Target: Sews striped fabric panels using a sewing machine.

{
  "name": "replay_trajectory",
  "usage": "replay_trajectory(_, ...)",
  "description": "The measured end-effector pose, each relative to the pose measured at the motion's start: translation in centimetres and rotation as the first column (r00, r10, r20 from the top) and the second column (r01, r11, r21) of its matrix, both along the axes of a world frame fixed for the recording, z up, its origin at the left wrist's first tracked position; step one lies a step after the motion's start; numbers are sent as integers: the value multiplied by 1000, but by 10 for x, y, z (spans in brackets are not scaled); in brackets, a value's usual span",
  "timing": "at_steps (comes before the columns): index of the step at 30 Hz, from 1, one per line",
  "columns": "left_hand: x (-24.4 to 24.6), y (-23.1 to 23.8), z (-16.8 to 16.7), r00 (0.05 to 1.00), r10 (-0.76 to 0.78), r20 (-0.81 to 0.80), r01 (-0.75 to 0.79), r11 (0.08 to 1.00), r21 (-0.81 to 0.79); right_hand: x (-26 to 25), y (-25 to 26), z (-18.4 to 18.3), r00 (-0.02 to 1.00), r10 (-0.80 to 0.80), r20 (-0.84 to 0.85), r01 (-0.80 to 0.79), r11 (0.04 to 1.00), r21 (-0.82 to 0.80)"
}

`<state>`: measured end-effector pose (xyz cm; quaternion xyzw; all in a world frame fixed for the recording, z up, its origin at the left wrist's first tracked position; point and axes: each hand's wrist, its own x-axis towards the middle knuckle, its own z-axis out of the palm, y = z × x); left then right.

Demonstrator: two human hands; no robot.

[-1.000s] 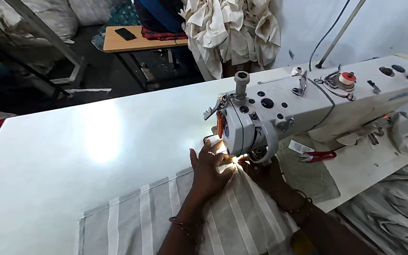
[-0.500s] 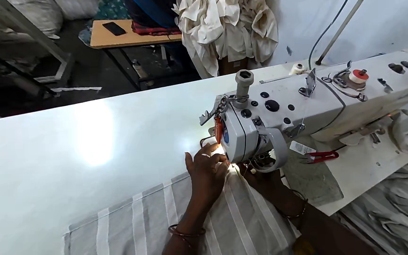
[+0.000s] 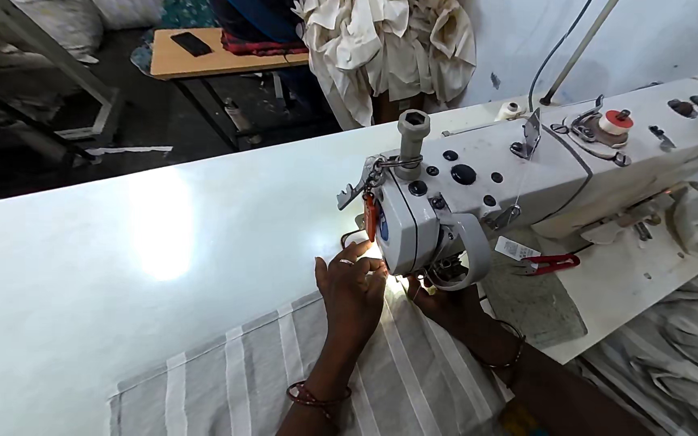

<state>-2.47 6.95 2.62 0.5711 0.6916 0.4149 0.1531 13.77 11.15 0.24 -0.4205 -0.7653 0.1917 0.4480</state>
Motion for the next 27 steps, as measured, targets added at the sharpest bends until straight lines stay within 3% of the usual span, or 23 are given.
replay_trajectory(27, 0, -1, 2, 997, -42, -64, 41, 999, -21, 2, -1, 0, 1000, 16, 4, -15, 998, -59)
